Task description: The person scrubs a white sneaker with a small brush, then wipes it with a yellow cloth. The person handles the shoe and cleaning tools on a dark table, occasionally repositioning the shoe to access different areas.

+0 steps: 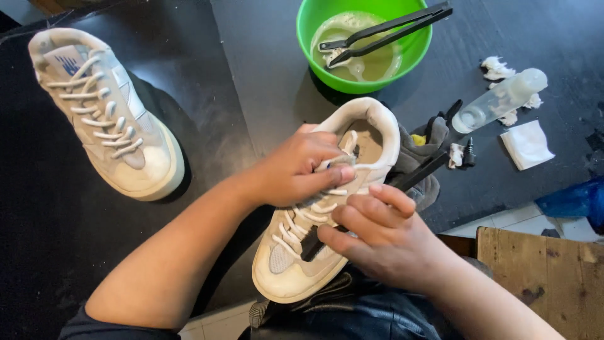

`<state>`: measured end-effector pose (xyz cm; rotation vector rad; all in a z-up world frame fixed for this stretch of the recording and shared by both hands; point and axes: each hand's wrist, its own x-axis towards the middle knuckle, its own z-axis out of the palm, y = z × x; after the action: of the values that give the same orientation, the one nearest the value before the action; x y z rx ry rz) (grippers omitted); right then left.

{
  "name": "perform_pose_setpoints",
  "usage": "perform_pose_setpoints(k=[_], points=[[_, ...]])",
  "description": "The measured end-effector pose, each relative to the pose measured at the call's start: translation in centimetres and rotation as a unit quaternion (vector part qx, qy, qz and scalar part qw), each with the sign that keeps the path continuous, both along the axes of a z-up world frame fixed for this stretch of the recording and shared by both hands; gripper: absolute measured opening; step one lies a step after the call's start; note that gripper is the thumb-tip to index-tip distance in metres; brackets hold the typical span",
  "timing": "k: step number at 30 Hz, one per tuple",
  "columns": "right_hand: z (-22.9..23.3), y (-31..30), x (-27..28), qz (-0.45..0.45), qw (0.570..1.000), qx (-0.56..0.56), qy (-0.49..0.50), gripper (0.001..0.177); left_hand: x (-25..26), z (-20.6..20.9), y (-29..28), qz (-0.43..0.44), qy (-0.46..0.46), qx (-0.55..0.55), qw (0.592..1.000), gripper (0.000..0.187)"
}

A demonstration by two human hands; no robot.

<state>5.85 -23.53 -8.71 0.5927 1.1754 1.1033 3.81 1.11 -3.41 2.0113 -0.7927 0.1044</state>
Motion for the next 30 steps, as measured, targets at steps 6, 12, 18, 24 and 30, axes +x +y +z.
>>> perform_pose_setpoints(k=[6, 12, 18, 24, 30], points=[[5.4, -0.9, 1.6, -0.007, 0.497, 0.446, 0.745, 0.009, -0.2, -0.2, 0.0, -0.005, 0.027, -0.008, 1.0, 0.046], [3.5, -0.6, 0.9, -0.05, 0.602, 0.338, 0.722, 0.017, -0.3, -0.3, -0.1, 0.017, 0.047, 0.026, 0.998, 0.045], [0.1, -1.2, 0.6, -0.153, 0.631, 0.336, 0.682, 0.035, 0.0, 0.0, -0.3, 0.019, 0.022, -0.009, 1.0, 0.045], [4.0, -2.1, 3.2, -0.017, 0.468, 0.463, 0.753, 0.008, -0.3, -0.3, -0.3, 0.006, 0.017, -0.004, 1.0, 0.044], [2.3, -2.0, 1.6, -0.082, 0.546, 0.382, 0.741, 0.028, -0.4, -0.1, -0.2, 0.003, 0.028, -0.01, 1.0, 0.044]])
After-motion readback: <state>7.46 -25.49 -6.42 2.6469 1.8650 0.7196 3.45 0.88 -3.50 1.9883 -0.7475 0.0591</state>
